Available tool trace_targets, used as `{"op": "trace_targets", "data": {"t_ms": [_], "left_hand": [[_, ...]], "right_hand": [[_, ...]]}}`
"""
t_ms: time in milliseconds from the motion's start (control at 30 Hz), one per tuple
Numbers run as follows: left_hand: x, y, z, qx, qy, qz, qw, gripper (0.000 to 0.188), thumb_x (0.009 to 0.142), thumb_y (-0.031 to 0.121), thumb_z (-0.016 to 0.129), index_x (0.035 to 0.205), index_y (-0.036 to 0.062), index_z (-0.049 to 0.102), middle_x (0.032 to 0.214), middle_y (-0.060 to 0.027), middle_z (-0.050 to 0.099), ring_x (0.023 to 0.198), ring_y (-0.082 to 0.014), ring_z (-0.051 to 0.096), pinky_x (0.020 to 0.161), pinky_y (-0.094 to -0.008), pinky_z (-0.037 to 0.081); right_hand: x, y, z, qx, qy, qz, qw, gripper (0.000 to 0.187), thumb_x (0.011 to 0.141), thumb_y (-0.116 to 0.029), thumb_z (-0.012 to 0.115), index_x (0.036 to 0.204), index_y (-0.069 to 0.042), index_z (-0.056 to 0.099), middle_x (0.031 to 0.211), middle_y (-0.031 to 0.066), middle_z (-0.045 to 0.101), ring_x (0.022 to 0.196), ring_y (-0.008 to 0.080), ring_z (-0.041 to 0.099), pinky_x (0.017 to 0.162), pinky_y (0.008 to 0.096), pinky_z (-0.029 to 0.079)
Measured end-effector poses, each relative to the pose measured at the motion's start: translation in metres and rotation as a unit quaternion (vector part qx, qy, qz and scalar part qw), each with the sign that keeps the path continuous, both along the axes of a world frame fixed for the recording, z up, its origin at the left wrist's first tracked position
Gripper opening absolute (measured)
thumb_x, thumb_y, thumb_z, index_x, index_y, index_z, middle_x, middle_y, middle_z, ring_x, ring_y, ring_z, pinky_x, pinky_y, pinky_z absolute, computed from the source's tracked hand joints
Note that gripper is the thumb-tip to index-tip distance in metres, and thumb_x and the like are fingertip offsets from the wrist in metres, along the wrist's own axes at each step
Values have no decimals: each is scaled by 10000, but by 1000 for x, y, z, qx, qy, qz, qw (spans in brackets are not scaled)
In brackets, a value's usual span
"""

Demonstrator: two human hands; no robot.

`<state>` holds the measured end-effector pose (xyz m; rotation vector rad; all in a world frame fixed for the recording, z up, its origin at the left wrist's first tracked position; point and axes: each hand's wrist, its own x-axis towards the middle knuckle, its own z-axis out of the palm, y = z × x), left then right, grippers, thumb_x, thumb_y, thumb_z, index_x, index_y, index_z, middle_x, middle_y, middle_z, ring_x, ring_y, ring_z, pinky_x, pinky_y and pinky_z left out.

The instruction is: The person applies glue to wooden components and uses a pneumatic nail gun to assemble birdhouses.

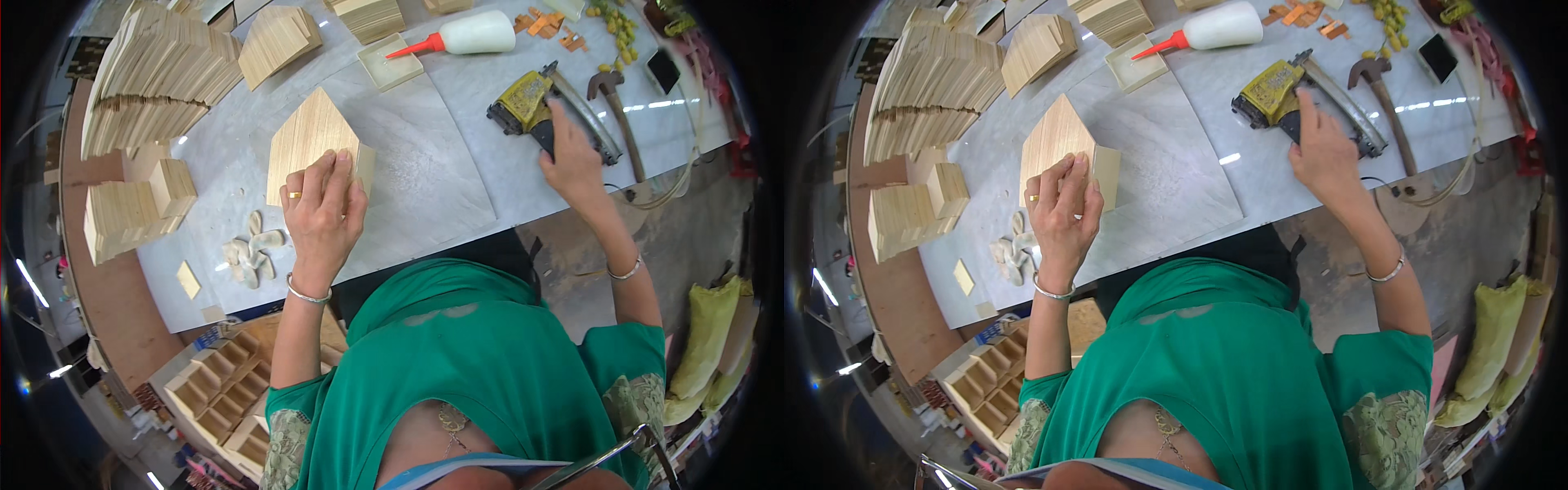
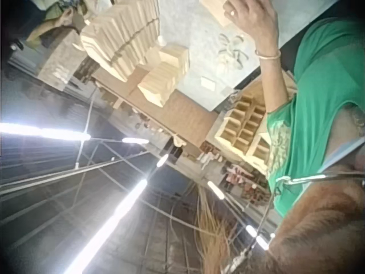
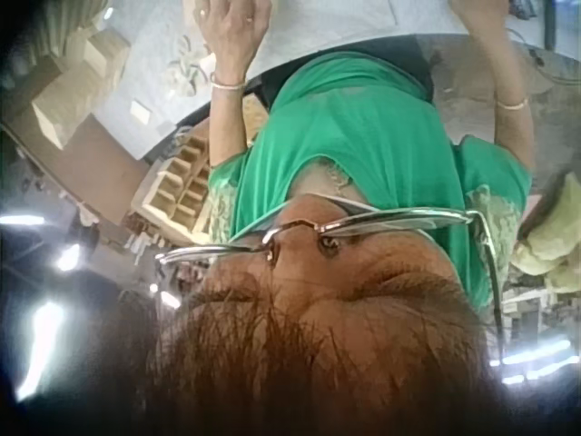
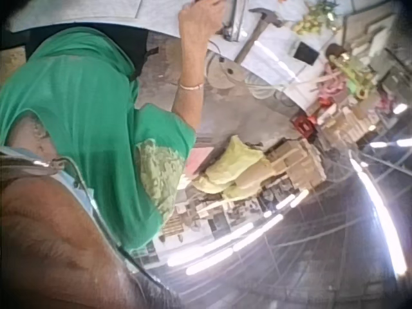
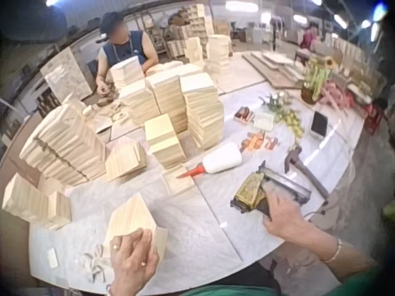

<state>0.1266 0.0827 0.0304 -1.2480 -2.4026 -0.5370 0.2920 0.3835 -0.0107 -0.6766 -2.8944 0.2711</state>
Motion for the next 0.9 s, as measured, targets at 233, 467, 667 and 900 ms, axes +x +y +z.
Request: {"op": "trace_targets", "data": {"t_ms": [233, 467, 667, 900], "left_hand": [[-1, -3, -1, 26, 1, -7, 1000, 345, 723, 112, 674, 1060, 43, 655, 1032, -62, 611, 827, -218, 538, 704, -341, 409], [-5, -9, -6, 46, -4, -2, 999, 337, 725, 126, 670, 1048, 34, 648, 1018, -57, 595, 808, -212, 526, 686, -340, 400], [-2, -6, 1, 55, -42, -3, 998, 351, 726, 92, 677, 1073, 47, 651, 1003, -51, 603, 827, -219, 535, 706, -342, 409], [-2, -8, -3, 61, -42, 2, 997, 362, 718, 92, 681, 1077, 46, 653, 1005, -45, 601, 827, -211, 531, 698, -336, 404]], "right_hand": [[-33, 13, 70, -69, -128, -37, 989, 584, 717, -236, 611, 1210, 45, 470, 814, 243, 640, 784, 435, 615, 690, 446, 498], [-94, -77, 185, -390, -135, 113, 904, 408, 757, -322, 706, 914, 47, 630, 556, 81, 573, 435, 117, 548, 430, 280, 455], [-121, -93, 180, -340, -184, 161, 908, 400, 767, -324, 705, 871, 54, 632, 483, 58, 533, 391, 141, 536, 409, 283, 453], [-131, -100, 180, -330, -216, 151, 907, 411, 769, -326, 715, 839, 69, 625, 479, 59, 532, 387, 136, 534, 406, 279, 447]]}}
